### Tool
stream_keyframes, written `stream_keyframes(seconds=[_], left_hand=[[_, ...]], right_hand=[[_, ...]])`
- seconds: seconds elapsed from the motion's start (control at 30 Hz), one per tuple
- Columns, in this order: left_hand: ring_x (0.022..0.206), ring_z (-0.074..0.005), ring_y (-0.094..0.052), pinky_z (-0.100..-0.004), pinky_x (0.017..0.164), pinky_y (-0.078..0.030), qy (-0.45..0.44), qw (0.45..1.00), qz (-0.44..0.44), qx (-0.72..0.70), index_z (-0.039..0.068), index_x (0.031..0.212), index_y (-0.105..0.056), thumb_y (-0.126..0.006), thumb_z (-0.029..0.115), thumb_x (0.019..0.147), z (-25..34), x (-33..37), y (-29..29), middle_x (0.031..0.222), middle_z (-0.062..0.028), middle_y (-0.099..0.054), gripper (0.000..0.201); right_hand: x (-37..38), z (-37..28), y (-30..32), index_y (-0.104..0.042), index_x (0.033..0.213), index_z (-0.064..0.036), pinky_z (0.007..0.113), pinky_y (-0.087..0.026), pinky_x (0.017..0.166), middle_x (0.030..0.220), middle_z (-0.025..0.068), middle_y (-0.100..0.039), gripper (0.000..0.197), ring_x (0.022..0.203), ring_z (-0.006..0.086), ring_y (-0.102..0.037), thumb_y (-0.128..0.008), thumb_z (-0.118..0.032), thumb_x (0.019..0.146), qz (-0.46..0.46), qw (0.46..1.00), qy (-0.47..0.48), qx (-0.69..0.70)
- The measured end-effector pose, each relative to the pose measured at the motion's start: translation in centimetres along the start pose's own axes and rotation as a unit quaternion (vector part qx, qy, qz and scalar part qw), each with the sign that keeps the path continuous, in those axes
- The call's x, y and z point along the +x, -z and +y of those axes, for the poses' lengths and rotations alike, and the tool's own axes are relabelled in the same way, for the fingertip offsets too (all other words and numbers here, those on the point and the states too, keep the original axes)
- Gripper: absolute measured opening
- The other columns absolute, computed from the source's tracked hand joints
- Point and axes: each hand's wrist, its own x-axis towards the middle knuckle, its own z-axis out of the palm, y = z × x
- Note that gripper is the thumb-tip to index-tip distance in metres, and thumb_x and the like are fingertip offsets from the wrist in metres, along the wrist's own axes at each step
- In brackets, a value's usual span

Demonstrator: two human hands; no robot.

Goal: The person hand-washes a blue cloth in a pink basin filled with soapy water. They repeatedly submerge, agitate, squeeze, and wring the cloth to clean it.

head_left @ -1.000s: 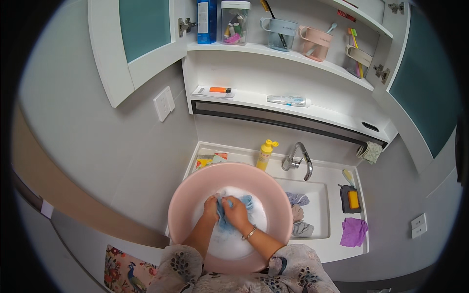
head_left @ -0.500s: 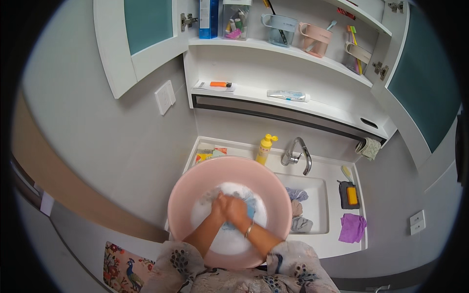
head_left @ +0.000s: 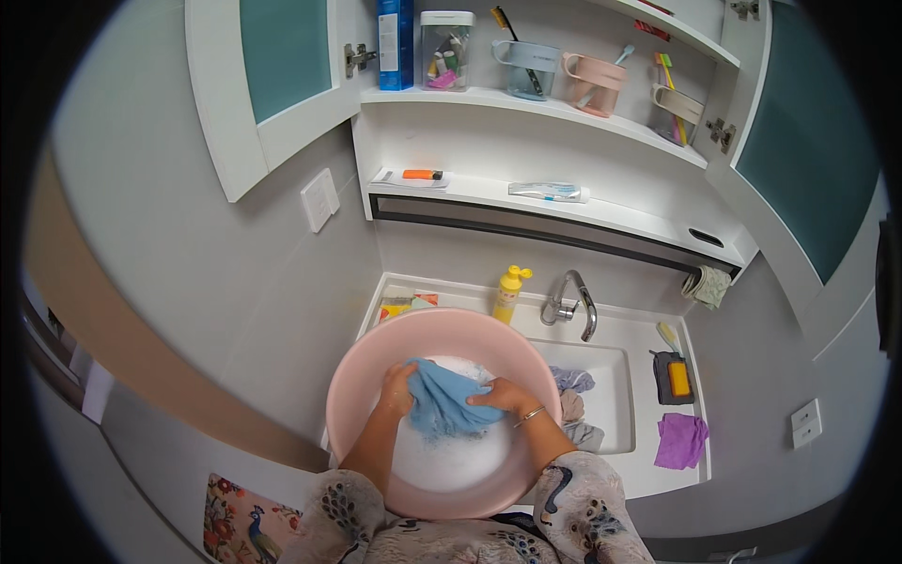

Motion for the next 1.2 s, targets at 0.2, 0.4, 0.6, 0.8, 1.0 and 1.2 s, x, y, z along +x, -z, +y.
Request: stream_keyframes(seconds=[0.2,0.4,0.6,0.8,1.0,1.2], left_hand=[[0.073,-0.0198,-0.058,-0.0313,0.070,-0.048,0.029,0.982,0.118,-0.148,0.005,0.093,-0.053,-0.053,0.023,0.086,0.7,-0.8,-2.7,0.076,-0.0075,-0.058,0.020],[0.068,-0.0159,-0.046,-0.0324,0.065,-0.042,0.020,0.984,0.089,-0.152,0.011,0.077,-0.051,-0.047,0.036,0.089,-5.9,-0.5,-1.3,0.074,-0.0031,-0.049,0.028],[0.067,-0.0145,-0.046,-0.0315,0.062,-0.041,0.081,0.989,0.118,0.034,0.013,0.071,-0.052,-0.053,0.040,0.086,-4.0,-3.5,-5.0,0.073,-0.0035,-0.050,0.031],[0.068,-0.0161,-0.053,-0.0314,0.055,-0.045,0.131,0.985,0.115,0.005,0.005,0.082,-0.054,-0.061,0.041,0.081,-0.8,-1.2,-2.3,0.078,-0.0068,-0.055,0.037],[0.082,-0.0252,-0.059,-0.0372,0.073,-0.048,-0.083,0.797,-0.193,0.566,0.002,0.100,-0.053,-0.074,0.026,0.067,0.0,0.1,2.7,0.093,-0.0152,-0.059,0.046],[0.099,-0.0338,-0.056,-0.0391,0.086,-0.044,0.032,0.546,-0.152,0.823,0.007,0.098,-0.062,-0.050,0.008,0.077,-1.3,-0.5,2.7,0.103,-0.0156,-0.060,0.025]], right_hand=[[0.1,-5.3,-3.3,-0.057,0.079,0.0013,0.025,-0.043,0.079,0.100,0.0106,-0.063,0.018,0.087,0.0159,-0.055,-0.065,-0.013,0.071,0.183,0.919,0.162,0.309],[-2.1,-9.7,-8.9,-0.062,0.073,-0.0046,0.034,-0.048,0.062,0.073,0.0178,-0.062,0.017,0.069,0.0296,-0.061,-0.062,-0.022,0.075,0.302,0.939,0.150,0.059],[0.3,-6.1,-7.0,-0.045,0.057,-0.0017,0.030,-0.040,0.047,0.055,0.0162,-0.051,0.035,0.046,0.0181,-0.046,-0.062,-0.022,0.080,0.415,0.901,0.111,0.054],[1.0,-6.9,-4.4,-0.057,0.065,-0.0004,0.040,-0.043,0.054,0.061,0.0225,-0.055,0.039,0.055,0.0337,-0.056,-0.061,-0.037,0.079,0.312,0.939,0.141,0.020],[-2.4,-3.7,2.7,-0.064,0.077,-0.0008,0.037,-0.047,0.066,0.076,0.0205,-0.062,0.034,0.070,0.0332,-0.059,-0.061,-0.034,0.078,0.181,0.978,0.070,-0.075],[-1.4,1.1,0.3,-0.066,0.081,-0.0043,0.036,-0.047,0.069,0.084,0.0170,-0.064,0.016,0.078,0.0323,-0.060,-0.057,-0.013,0.072,0.006,0.940,0.030,-0.341]])
